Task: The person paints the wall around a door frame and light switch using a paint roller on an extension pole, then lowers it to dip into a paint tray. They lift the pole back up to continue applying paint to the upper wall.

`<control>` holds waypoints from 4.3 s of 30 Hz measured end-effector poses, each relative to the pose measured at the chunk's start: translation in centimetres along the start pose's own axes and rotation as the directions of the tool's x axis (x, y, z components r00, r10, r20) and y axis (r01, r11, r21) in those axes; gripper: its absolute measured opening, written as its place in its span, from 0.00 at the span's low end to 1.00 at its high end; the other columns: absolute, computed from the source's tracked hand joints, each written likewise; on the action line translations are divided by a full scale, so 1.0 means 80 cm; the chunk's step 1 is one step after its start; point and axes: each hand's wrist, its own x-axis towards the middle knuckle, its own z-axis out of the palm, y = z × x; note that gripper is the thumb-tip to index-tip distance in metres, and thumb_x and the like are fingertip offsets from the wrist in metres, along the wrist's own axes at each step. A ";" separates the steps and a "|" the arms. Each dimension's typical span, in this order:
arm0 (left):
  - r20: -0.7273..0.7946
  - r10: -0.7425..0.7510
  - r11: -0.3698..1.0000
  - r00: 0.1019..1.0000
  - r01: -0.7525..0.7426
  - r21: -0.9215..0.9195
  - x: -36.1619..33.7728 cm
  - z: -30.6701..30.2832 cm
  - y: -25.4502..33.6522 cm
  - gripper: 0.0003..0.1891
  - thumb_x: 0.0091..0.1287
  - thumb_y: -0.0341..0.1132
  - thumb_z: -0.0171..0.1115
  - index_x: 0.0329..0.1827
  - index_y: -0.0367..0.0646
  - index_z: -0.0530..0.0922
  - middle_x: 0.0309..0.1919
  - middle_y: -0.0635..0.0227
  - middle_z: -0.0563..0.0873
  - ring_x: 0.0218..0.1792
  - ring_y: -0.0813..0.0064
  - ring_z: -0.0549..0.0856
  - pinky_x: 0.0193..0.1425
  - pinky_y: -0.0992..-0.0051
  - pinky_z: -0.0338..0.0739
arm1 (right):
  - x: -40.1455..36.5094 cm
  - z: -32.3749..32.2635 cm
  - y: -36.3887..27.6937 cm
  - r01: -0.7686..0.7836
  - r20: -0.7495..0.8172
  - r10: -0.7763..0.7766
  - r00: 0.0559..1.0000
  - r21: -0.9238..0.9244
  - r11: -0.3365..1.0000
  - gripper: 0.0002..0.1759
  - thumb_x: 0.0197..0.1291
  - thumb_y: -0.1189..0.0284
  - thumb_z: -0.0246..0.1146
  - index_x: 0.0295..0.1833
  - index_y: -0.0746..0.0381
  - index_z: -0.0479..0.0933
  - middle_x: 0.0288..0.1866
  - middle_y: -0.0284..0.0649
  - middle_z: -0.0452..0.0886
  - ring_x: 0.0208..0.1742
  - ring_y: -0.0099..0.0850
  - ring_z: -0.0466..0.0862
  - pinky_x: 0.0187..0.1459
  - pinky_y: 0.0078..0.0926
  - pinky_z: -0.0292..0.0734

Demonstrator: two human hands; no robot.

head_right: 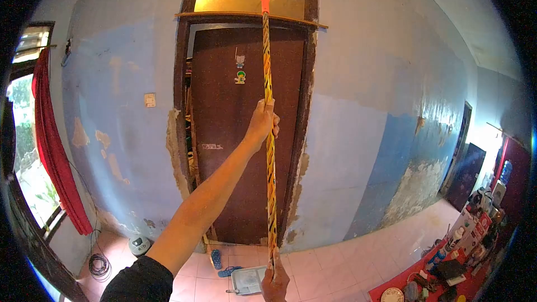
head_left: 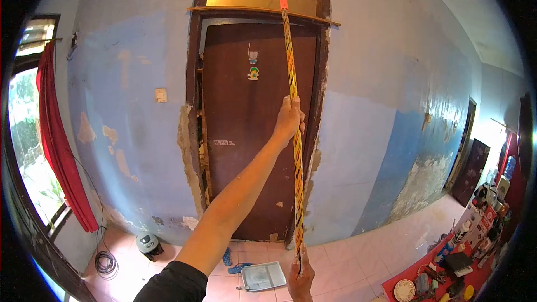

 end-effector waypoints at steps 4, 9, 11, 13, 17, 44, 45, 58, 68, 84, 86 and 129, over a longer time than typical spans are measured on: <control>-0.001 -0.007 1.000 1.000 0.007 0.011 -0.007 -0.004 -0.001 0.18 0.79 0.53 0.43 0.53 0.46 0.64 0.22 0.72 0.73 0.15 0.79 0.75 0.20 0.76 0.75 | 0.043 0.007 -0.041 0.031 -0.018 -0.030 0.999 0.030 0.999 0.27 0.69 0.73 0.51 0.73 0.66 0.65 0.55 0.57 0.81 0.42 0.40 0.84 0.44 0.32 0.79; 0.040 -0.045 0.998 0.998 0.047 -0.045 -0.036 -0.010 -0.009 0.16 0.80 0.51 0.42 0.54 0.48 0.64 0.22 0.70 0.75 0.15 0.76 0.77 0.19 0.76 0.75 | 0.075 0.015 -0.049 0.070 -0.022 -0.068 0.997 0.068 0.995 0.28 0.69 0.73 0.51 0.75 0.62 0.63 0.63 0.59 0.77 0.57 0.49 0.83 0.54 0.32 0.77; 0.081 -0.064 0.997 0.995 0.067 -0.028 -0.062 -0.020 -0.019 0.16 0.80 0.51 0.41 0.53 0.47 0.64 0.22 0.70 0.75 0.16 0.75 0.79 0.20 0.76 0.75 | 0.058 0.021 -0.026 0.031 0.013 -0.032 0.999 0.066 0.997 0.28 0.69 0.75 0.51 0.75 0.62 0.63 0.64 0.59 0.76 0.57 0.49 0.83 0.54 0.32 0.77; 0.122 -0.084 0.996 0.989 0.087 -0.014 -0.092 -0.032 -0.033 0.17 0.80 0.51 0.41 0.53 0.47 0.65 0.22 0.69 0.76 0.17 0.74 0.80 0.20 0.76 0.76 | 0.026 0.025 0.002 -0.108 0.090 0.099 0.991 0.098 0.989 0.28 0.71 0.74 0.49 0.75 0.63 0.62 0.65 0.59 0.75 0.59 0.49 0.82 0.56 0.34 0.77; 0.153 -0.197 0.979 0.968 0.187 0.080 -0.143 -0.055 -0.075 0.23 0.79 0.53 0.42 0.65 0.44 0.63 0.32 0.62 0.81 0.28 0.72 0.86 0.26 0.75 0.81 | 0.017 0.030 0.007 -0.123 0.102 0.115 0.988 0.075 0.990 0.29 0.69 0.73 0.51 0.75 0.64 0.63 0.53 0.54 0.83 0.36 0.32 0.80 0.39 0.28 0.77; 0.039 -0.407 0.908 0.912 0.409 -0.089 -0.311 -0.139 -0.132 0.39 0.72 0.67 0.45 0.73 0.43 0.63 0.42 0.53 0.83 0.39 0.63 0.89 0.44 0.68 0.85 | 0.082 0.068 -0.024 0.196 -0.048 -0.195 0.980 0.020 0.980 0.26 0.75 0.69 0.45 0.75 0.64 0.61 0.71 0.54 0.71 0.68 0.49 0.75 0.65 0.38 0.73; 0.043 -0.425 0.900 0.904 0.427 -0.087 -0.314 -0.138 -0.133 0.39 0.73 0.66 0.44 0.73 0.43 0.63 0.42 0.53 0.83 0.39 0.63 0.89 0.45 0.67 0.85 | 0.064 0.071 -0.014 0.197 -0.048 -0.195 0.980 0.023 0.980 0.26 0.75 0.69 0.45 0.75 0.64 0.61 0.71 0.54 0.71 0.68 0.49 0.75 0.65 0.38 0.73; 0.027 -0.371 0.921 0.928 0.372 -0.114 -0.346 -0.154 -0.123 0.33 0.76 0.61 0.43 0.72 0.44 0.63 0.41 0.57 0.82 0.40 0.66 0.87 0.44 0.70 0.83 | 0.169 0.076 -0.126 0.252 -0.125 -0.241 0.962 0.078 0.965 0.26 0.75 0.68 0.44 0.76 0.59 0.61 0.71 0.53 0.71 0.70 0.49 0.73 0.65 0.38 0.71; -0.066 -0.445 0.889 0.893 0.433 -0.147 -0.396 -0.208 -0.150 0.34 0.75 0.63 0.42 0.72 0.46 0.64 0.46 0.54 0.83 0.46 0.62 0.87 0.48 0.65 0.84 | 0.175 0.057 -0.095 0.270 -0.145 -0.271 0.952 -0.025 0.963 0.26 0.75 0.68 0.46 0.76 0.57 0.61 0.71 0.51 0.72 0.66 0.48 0.77 0.59 0.40 0.76; 0.219 -0.127 0.989 0.967 0.139 -0.041 -0.316 -0.034 -0.132 0.31 0.78 0.46 0.51 0.77 0.39 0.56 0.47 0.66 0.80 0.51 0.74 0.79 0.56 0.71 0.75 | 0.010 0.035 0.016 0.082 -0.116 -0.082 0.990 -0.005 0.997 0.26 0.72 0.70 0.51 0.73 0.66 0.65 0.39 0.48 0.83 0.22 0.25 0.71 0.26 0.27 0.70; 0.227 -0.171 0.968 0.959 0.206 -0.144 -0.315 -0.024 -0.132 0.31 0.79 0.44 0.51 0.77 0.34 0.56 0.46 0.67 0.79 0.50 0.78 0.78 0.55 0.76 0.74 | 0.010 0.025 0.021 -0.043 -0.041 0.043 0.998 -0.011 0.999 0.25 0.73 0.71 0.50 0.72 0.65 0.66 0.52 0.60 0.82 0.35 0.44 0.86 0.36 0.33 0.80; 0.196 -0.224 0.970 0.955 0.238 -0.053 -0.255 0.000 -0.081 0.35 0.77 0.56 0.47 0.77 0.40 0.57 0.59 0.56 0.79 0.61 0.65 0.78 0.67 0.62 0.71 | 0.104 0.021 -0.031 0.239 -0.148 -0.240 0.959 -0.022 0.971 0.27 0.75 0.65 0.45 0.74 0.63 0.63 0.65 0.55 0.76 0.58 0.49 0.82 0.56 0.35 0.77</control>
